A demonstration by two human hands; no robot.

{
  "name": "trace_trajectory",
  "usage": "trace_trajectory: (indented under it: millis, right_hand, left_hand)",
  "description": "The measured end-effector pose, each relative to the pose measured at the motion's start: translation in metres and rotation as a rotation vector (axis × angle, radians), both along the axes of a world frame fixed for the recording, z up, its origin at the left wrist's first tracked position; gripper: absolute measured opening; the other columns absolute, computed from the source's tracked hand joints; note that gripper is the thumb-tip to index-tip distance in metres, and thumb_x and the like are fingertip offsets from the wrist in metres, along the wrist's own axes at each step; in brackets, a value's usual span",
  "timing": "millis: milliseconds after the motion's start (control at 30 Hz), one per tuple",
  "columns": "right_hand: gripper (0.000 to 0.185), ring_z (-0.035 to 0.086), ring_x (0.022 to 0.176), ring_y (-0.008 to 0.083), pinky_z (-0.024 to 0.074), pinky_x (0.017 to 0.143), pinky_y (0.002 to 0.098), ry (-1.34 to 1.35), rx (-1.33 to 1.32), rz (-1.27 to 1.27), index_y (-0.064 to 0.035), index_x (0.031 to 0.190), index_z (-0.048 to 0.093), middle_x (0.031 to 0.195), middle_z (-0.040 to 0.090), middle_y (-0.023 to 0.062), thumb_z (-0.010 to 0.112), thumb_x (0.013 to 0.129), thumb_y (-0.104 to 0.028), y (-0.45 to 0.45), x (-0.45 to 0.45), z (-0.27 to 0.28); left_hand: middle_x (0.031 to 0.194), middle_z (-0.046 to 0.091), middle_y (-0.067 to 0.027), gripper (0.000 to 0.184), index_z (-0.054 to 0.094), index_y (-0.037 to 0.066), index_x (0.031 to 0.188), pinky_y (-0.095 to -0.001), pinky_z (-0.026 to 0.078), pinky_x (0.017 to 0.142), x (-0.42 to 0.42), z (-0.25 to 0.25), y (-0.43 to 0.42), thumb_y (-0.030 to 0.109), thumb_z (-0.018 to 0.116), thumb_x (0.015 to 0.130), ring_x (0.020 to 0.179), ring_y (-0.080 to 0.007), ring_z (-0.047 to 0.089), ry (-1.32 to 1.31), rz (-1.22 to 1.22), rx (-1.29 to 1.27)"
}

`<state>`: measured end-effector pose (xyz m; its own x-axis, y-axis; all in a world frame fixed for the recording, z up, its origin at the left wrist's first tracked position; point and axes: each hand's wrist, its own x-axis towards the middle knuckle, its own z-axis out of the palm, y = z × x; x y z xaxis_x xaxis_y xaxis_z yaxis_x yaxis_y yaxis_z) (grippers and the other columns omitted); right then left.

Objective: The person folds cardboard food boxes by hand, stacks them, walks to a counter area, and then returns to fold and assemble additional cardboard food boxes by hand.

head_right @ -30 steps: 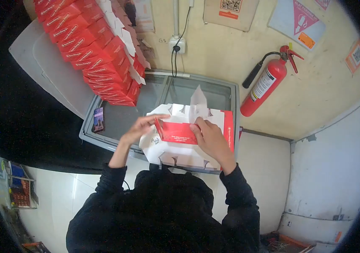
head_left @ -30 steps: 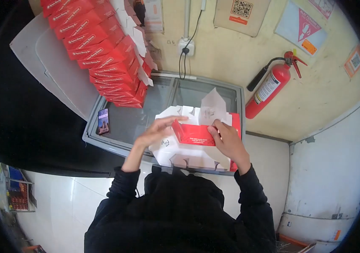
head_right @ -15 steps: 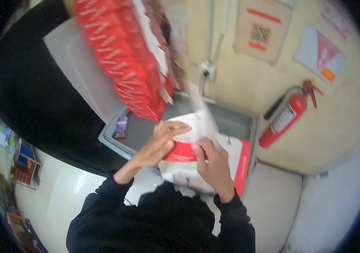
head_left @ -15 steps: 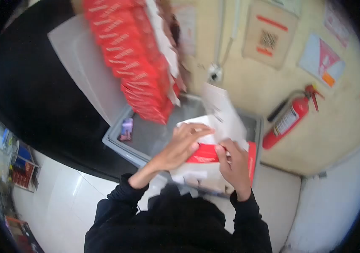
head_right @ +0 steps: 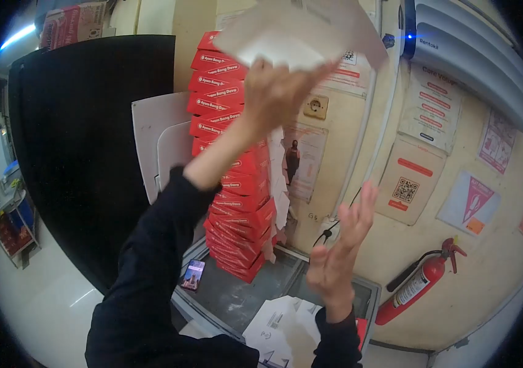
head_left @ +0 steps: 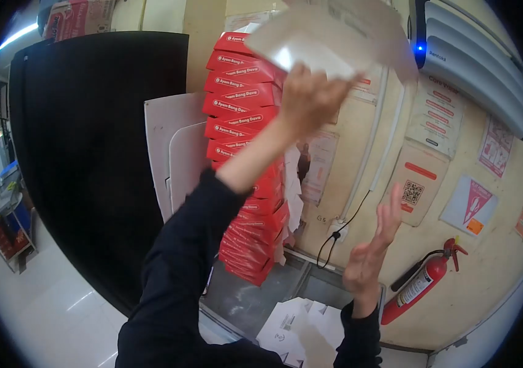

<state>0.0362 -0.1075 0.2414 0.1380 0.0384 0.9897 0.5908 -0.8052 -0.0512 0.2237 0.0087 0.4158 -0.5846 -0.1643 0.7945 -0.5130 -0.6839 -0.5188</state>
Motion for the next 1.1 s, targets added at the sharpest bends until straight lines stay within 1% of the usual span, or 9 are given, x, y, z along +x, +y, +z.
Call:
trace_trajectory:
  millis: [133, 300, 400, 500, 600, 667, 733, 833, 1100]
  right_hand:
    - [0.051, 0.020, 0.142, 0.0490, 0.0198, 0.112, 0.0614, 0.115, -0.038, -0.112, -0.0183, 0.146, 0.032, 0.151, 0.026, 0.0280, 0.040, 0.102, -0.042, 0.003, -0.003, -0.039]
    - [0.047, 0.023, 0.140, 0.0488, 0.0216, 0.112, 0.0591, 0.280, 0.063, -0.208, -0.0175, 0.143, 0.037, 0.144, 0.033, 0.0269, 0.043, 0.102, -0.040, -0.013, -0.017, -0.106]
    - [0.049, 0.027, 0.139, 0.0475, 0.0244, 0.111, 0.0575, 0.374, 0.211, -0.254, -0.0117, 0.141, 0.039, 0.140, 0.037, 0.0253, 0.044, 0.101, -0.041, -0.020, -0.025, -0.134]
    - [0.052, 0.032, 0.136, 0.0448, 0.0320, 0.107, 0.0529, 0.419, 0.340, -0.297, -0.0043, 0.139, 0.039, 0.138, 0.039, 0.0248, 0.044, 0.101, -0.040, -0.024, -0.024, -0.143]
    - [0.057, 0.039, 0.132, 0.0341, 0.0402, 0.102, 0.0454, 0.409, 0.344, -0.365, -0.0013, 0.140, 0.037, 0.143, 0.036, 0.0220, 0.044, 0.101, -0.042, -0.026, -0.013, -0.137]
    - [0.055, 0.040, 0.131, 0.0322, 0.0409, 0.101, 0.0440, 0.380, 0.381, -0.340, -0.0020, 0.139, 0.039, 0.142, 0.038, 0.0205, 0.044, 0.101, -0.042, -0.024, -0.005, -0.131]
    - [0.054, 0.040, 0.130, 0.0327, 0.0416, 0.100, 0.0437, 0.357, 0.416, -0.304, -0.0017, 0.138, 0.040, 0.139, 0.039, 0.0209, 0.044, 0.101, -0.041, -0.022, 0.005, -0.125]
    - [0.052, 0.041, 0.128, 0.0352, 0.0429, 0.097, 0.0441, 0.348, 0.450, -0.237, -0.0005, 0.136, 0.042, 0.135, 0.042, 0.0231, 0.045, 0.101, -0.038, -0.016, 0.019, -0.118]
    - [0.049, 0.048, 0.119, 0.0327, 0.0459, 0.094, 0.0421, 0.371, 0.425, -0.208, -0.0001, 0.132, 0.047, 0.129, 0.046, 0.0213, 0.045, 0.101, -0.039, -0.004, 0.033, -0.112]
  left_hand:
    - [0.072, 0.064, 0.0092, 0.035, 0.068, 0.029, 0.117, -0.0360, 0.035, 0.069, 0.085, 0.090, -0.011, 0.019, 0.061, 0.084, 0.070, -0.0116, 0.055, -0.118, 0.025, -0.116]
    - [0.082, 0.068, 0.0068, 0.030, 0.069, 0.027, 0.115, -0.0364, 0.038, 0.074, 0.169, 0.139, -0.025, 0.022, 0.062, 0.086, 0.078, -0.0159, 0.061, -0.009, 0.037, -0.178]
    - [0.093, 0.072, -0.0009, 0.033, 0.070, 0.019, 0.112, -0.0389, 0.045, 0.080, 0.158, 0.144, -0.009, 0.033, 0.071, 0.083, 0.089, -0.0199, 0.066, 0.631, 0.149, -0.153]
    - [0.123, 0.062, -0.0223, 0.052, 0.067, 0.012, 0.121, -0.0465, 0.044, 0.100, 0.181, 0.172, 0.005, 0.047, 0.069, 0.083, 0.115, -0.0299, 0.061, 0.958, -0.144, -0.026]
    - [0.127, 0.061, -0.0197, 0.048, 0.068, 0.010, 0.117, -0.0462, 0.047, 0.089, 0.175, 0.167, 0.044, 0.044, 0.070, 0.083, 0.113, -0.0356, 0.059, 0.733, -0.169, -0.090]
    - [0.120, 0.064, -0.0142, 0.031, 0.066, 0.010, 0.111, -0.0503, 0.044, 0.089, 0.203, 0.161, 0.092, 0.027, 0.065, 0.085, 0.108, -0.0340, 0.061, 0.512, -0.161, -0.225]
    - [0.108, 0.071, -0.0086, 0.060, 0.065, 0.012, 0.122, -0.0442, 0.049, 0.090, 0.243, 0.149, 0.140, 0.052, 0.074, 0.079, 0.103, -0.0247, 0.066, 0.664, -0.173, -0.174]
    - [0.110, 0.069, -0.0148, 0.071, 0.062, 0.006, 0.122, -0.0414, 0.050, 0.091, 0.261, 0.131, 0.180, 0.053, 0.081, 0.072, 0.099, -0.0255, 0.067, 1.089, -0.168, 0.124]
    - [0.105, 0.070, -0.0174, 0.064, 0.062, 0.003, 0.117, -0.0334, 0.054, 0.082, 0.272, 0.115, 0.183, 0.039, 0.087, 0.070, 0.095, -0.0247, 0.068, 1.059, -0.418, -0.057]
